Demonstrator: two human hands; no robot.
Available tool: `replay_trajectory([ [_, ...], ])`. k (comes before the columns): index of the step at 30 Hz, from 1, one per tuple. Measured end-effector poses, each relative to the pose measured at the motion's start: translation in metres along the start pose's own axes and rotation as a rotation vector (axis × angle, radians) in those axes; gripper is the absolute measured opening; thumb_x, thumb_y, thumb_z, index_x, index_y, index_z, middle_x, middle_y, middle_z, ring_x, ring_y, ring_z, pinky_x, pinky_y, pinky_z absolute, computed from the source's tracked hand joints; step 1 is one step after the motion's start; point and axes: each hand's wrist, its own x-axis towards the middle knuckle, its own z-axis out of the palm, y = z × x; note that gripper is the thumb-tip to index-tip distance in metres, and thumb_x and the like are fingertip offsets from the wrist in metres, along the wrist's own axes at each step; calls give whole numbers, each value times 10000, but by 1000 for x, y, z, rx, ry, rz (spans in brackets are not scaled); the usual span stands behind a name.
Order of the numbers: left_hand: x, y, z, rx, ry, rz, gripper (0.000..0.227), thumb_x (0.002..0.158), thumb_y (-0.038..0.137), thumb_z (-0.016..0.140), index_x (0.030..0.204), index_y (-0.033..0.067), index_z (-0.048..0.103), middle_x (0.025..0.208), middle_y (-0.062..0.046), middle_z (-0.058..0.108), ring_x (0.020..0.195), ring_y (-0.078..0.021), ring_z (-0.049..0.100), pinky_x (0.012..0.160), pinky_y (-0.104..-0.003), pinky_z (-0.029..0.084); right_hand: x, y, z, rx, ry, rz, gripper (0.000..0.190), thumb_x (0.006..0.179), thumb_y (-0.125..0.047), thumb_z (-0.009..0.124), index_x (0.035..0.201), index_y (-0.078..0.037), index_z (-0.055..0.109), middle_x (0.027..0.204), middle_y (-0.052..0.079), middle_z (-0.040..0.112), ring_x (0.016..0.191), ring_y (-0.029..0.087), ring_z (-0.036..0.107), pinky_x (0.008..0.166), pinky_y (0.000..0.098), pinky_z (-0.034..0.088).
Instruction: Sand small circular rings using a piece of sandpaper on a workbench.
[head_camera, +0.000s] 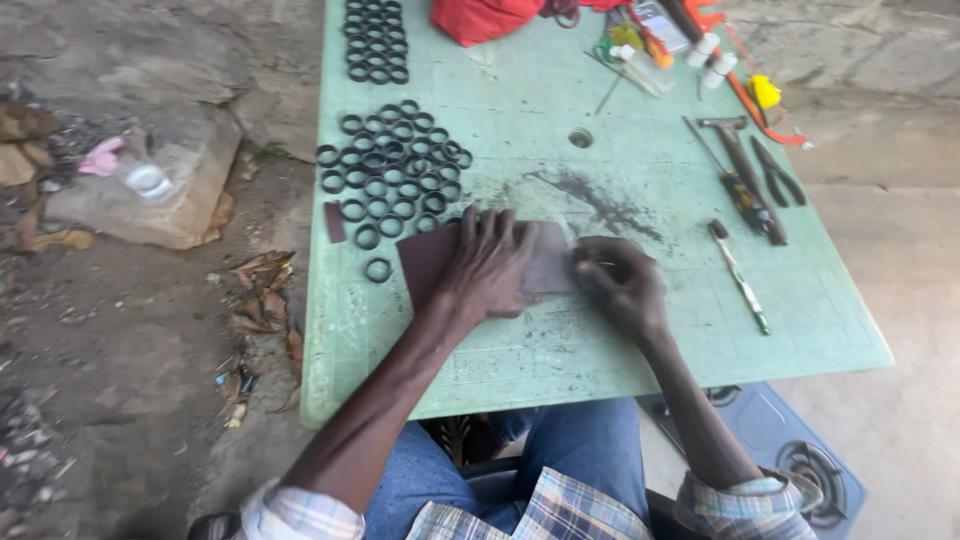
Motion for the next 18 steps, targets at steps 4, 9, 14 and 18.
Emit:
replay_trajectory([
  [4,-10,0,-79,-14,19,-12,1206,549,815,816,1394,33,459,1416,-255,452,1350,-404,438,1123,-642,370,3,27,-19,542,142,2,340,908,-172,777,1202,-23,696,1066,73,732,954,177,726,857,333,665],
  [9,-45,31,-136,-136,-122,-92,1366,492,933,760,1481,71,380,1449,-266,380,1340,-431,380,1102,-662,338,3,36,-39,791,346,58,326,1006,-151,727,1277,15,655,1068,78,699,953,148,691,831,285,605],
  [14,-42,41,-20,-125,37,-63,1443,395,957,679,1480,47,403,1485,-262,381,1408,-435,334,1136,-685,261,2,35,-37,788,281,43,343,958,-140,757,1259,-6,660,1055,63,694,959,157,682,847,305,590],
  [18,-36,26,19,-208,141,7,1441,428,1017,566,1475,37,423,1527,-277,375,1444,-437,306,1180,-688,191,-2,19,-44,566,4,-12,356,909,-160,794,1217,-21,682,1078,59,714,1029,153,682,930,326,591],
])
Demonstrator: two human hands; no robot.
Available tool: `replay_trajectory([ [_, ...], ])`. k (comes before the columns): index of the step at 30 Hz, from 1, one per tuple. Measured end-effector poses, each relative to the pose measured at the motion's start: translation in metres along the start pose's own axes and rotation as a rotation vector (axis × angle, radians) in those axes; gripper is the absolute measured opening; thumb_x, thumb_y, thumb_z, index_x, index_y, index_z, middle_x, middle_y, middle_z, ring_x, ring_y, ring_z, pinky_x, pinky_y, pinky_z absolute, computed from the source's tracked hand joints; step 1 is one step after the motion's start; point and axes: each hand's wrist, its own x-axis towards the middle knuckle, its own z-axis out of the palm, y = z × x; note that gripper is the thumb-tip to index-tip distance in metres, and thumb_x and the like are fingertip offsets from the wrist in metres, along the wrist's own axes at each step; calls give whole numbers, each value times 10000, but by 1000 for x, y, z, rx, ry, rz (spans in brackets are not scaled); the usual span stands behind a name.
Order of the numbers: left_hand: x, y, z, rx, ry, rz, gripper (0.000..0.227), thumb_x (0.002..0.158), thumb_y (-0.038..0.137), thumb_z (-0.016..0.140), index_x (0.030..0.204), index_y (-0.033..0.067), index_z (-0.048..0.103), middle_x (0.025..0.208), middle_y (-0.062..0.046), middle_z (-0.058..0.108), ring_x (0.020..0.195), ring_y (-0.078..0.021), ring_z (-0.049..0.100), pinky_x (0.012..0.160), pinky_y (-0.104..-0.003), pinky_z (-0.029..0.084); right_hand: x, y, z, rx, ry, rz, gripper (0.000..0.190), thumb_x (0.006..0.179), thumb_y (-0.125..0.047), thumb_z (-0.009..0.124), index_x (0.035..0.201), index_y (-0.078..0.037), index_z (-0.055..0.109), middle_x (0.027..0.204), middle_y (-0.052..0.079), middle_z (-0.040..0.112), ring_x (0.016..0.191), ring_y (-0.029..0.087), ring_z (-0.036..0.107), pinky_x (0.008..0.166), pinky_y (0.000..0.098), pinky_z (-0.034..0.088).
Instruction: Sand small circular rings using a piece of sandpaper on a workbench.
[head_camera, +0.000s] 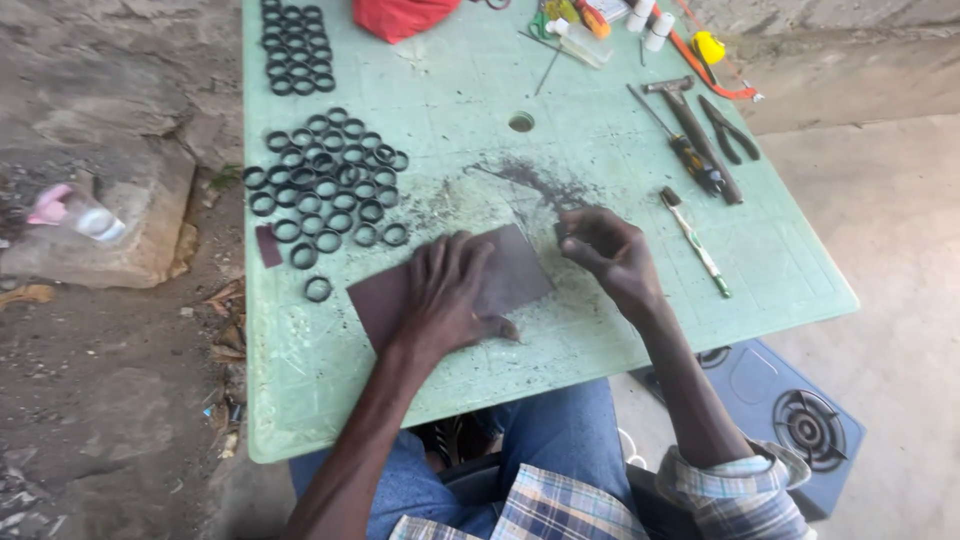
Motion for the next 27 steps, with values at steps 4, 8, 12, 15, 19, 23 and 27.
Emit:
replay_trajectory([
  [4,1,-5,2,3,70,93,1311,618,1006,465,1462,4,418,1555,-296,342,1480,-446,255,1177,-685,129,2,-1,6,-282,-75,-14,345,919,-157,785,1233,-47,694,1108,66,749,1038,146,714,937,315,596],
  [8,1,5,8,-18,11,-45,892,969,741,175,1525,82,404,1656,-155,297,1580,-329,184,1285,-628,62,-8,-13,21,-606,-137,-76,306,828,-109,817,1125,-75,750,1046,55,763,912,144,738,799,313,645],
  [12,3,4,15,126,56,21,803,1015,644,140,1604,109,253,1705,-62,168,1579,-240,86,1253,-550,-6,-13,-12,32,-827,-166,-173,269,751,-104,865,1011,-89,799,911,69,759,816,177,728,686,344,610],
  [15,3,3,18,205,-27,8,807,1012,646,113,1617,117,182,1729,-47,122,1591,-205,71,1263,-528,-24,12,0,43,-859,-140,-251,194,802,-99,849,989,-91,796,948,76,757,810,190,713,679,339,604],
  [19,4,4,15,142,-9,-8,809,1003,641,115,1619,121,187,1707,-49,136,1576,-202,79,1260,-517,-26,16,4,47,-870,-92,-221,194,841,-117,835,1026,-82,788,979,92,742,781,182,712,674,338,601],
  [23,4,6,7,154,-25,-13,803,1004,641,107,1608,117,189,1711,-48,140,1576,-208,76,1258,-516,-31,4,-1,49,-950,-174,-295,44,847,-96,792,890,-105,797,865,55,780,759,195,713,688,354,595],
  [27,6,4,2,110,-88,-16,808,1017,630,100,1630,113,197,1713,-65,155,1581,-206,88,1269,-517,-24,24,0,52,-1005,-61,-220,109,828,-66,844,917,-31,791,863,173,719,737,297,680,661,423,571],
])
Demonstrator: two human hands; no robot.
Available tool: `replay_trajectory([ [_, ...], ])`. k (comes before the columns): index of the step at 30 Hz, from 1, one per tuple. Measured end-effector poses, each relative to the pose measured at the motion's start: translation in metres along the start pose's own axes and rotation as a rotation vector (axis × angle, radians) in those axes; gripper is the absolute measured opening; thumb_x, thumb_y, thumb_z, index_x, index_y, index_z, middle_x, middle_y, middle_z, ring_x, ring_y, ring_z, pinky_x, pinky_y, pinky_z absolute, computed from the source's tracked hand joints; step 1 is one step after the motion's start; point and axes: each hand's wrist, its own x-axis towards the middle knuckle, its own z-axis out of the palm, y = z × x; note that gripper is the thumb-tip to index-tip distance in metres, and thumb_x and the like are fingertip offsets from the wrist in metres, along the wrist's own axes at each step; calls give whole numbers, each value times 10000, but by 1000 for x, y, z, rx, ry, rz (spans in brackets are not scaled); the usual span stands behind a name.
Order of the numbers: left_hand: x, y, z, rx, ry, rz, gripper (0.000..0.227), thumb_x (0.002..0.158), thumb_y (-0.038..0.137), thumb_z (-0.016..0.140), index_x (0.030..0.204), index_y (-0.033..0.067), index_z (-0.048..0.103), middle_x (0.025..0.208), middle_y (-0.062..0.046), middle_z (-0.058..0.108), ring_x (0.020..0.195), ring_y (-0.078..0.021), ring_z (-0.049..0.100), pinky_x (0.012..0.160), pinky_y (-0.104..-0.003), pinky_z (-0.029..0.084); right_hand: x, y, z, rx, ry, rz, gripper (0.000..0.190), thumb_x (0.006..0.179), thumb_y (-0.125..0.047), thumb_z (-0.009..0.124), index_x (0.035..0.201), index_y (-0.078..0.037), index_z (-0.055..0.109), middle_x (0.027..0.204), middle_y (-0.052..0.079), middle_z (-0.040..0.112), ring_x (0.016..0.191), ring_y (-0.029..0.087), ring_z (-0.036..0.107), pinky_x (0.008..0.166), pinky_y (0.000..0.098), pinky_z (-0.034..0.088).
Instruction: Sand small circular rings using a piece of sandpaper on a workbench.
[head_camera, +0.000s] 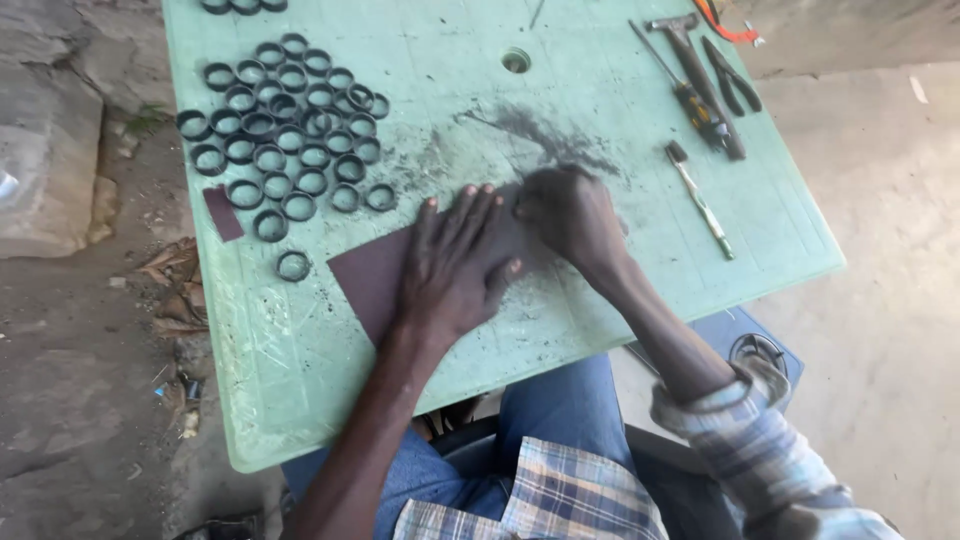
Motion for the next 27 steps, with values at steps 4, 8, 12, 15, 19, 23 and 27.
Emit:
replay_trajectory([
  [4,-4,2,11,52,99,38,788,1030,614,130,1613,93,223,1709,-65,192,1579,-212,109,1265,-522,-4,-4,5,1,114,31,19,89,843,-38,774,928,-62,786,919,136,755,712,252,723,626,398,597],
  [8,-1,-4,3,-6,103,23,789,1036,631,154,1619,111,262,1714,-64,215,1587,-222,116,1277,-526,5,-3,3,-1,105,-48,-34,26,867,-70,765,887,-62,781,861,150,772,722,264,737,691,420,611],
  [12,-7,2,5,-89,149,41,774,1059,593,264,1625,65,290,1713,-89,240,1595,-233,154,1279,-538,32,-1,10,10,114,60,-85,129,844,-63,783,960,-8,771,918,201,743,793,328,714,702,448,587],
  [15,-4,1,8,-37,158,55,736,1058,573,334,1606,83,304,1700,-97,258,1574,-239,174,1257,-547,50,-29,-3,-7,124,48,-101,97,815,-71,750,900,-27,767,887,167,760,796,321,718,730,442,592],
  [19,-6,-3,-14,-35,63,14,804,1019,632,276,1615,92,290,1707,-78,252,1585,-224,169,1284,-521,55,-3,1,3,119,42,-166,99,811,-79,766,891,-20,770,851,176,749,768,332,714,739,450,593],
  [23,-6,8,2,-39,48,30,814,1045,653,176,1641,103,256,1726,-76,225,1611,-217,139,1299,-523,25,14,10,8,116,-1,-7,99,918,-94,819,948,-16,766,903,171,741,778,314,717,729,442,592],
  [27,-4,0,11,-44,90,49,796,1046,625,198,1632,87,225,1723,-87,203,1598,-235,130,1277,-527,17,7,35,-5,216,-158,-189,272,871,1,751,1134,-68,761,1190,127,737,1046,251,737,894,393,629],
])
